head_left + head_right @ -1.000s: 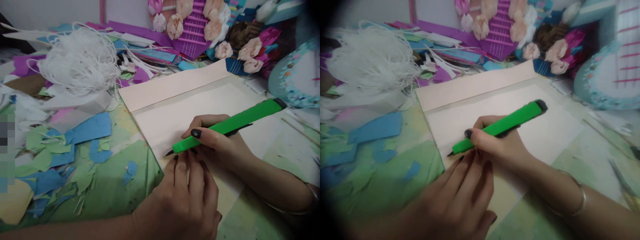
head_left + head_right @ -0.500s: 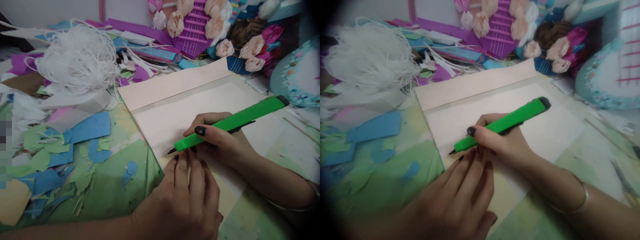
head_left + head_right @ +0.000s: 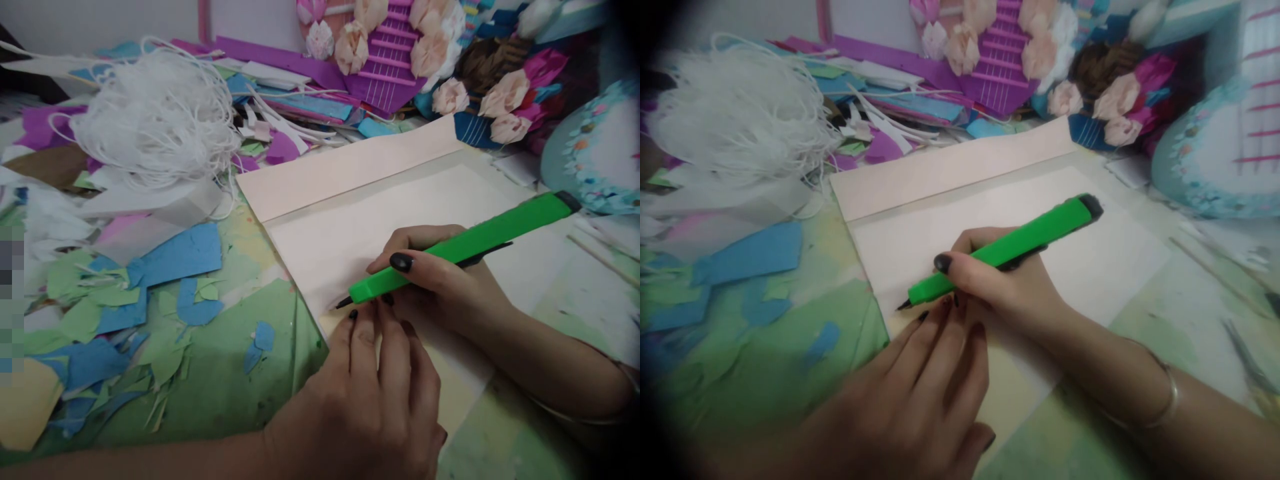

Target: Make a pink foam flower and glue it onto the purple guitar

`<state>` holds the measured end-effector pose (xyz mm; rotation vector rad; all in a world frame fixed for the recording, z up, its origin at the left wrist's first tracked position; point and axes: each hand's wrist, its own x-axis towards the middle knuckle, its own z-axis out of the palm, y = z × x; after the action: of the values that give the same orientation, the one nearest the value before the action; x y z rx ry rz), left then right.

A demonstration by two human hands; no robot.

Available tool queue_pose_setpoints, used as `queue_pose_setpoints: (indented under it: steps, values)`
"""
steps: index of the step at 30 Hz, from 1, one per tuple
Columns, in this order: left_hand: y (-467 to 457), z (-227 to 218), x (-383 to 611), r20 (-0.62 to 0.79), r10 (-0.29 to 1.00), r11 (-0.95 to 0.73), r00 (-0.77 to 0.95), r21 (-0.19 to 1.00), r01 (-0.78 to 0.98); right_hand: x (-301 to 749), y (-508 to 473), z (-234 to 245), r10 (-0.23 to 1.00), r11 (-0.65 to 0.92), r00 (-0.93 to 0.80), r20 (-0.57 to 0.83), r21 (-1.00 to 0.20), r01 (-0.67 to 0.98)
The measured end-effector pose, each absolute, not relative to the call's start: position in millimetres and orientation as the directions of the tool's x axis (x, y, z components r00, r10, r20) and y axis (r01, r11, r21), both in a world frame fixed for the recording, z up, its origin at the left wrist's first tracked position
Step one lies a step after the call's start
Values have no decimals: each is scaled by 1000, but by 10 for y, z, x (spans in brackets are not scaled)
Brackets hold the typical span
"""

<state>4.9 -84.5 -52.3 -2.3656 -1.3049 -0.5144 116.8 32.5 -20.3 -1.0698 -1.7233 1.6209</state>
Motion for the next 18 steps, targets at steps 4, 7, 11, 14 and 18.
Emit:
queue_pose_setpoints:
  steps: [4,7,11,14,18]
  values:
    - [-843,-521,52,484,721,-491,496,-148,858,1164,323,-194,831,-37,-537,-143,-978,204]
    - [-842,-523,49,493,715,-493,496,-148,858,1162,325,-187,832,-24,-535,-145,-974,226]
    - [-845,-517,42,485,713,-503,507,-151,851,1161,324,-182,832,-13,-539,-134,-975,221]
    - [-844,-512,41,487,715,-496,502,-153,855,1161,321,-176,830,8,-545,-119,-974,225]
    - [-842,-519,44,492,716,-490,495,-152,859,1171,322,-178,823,58,-561,-96,-967,249]
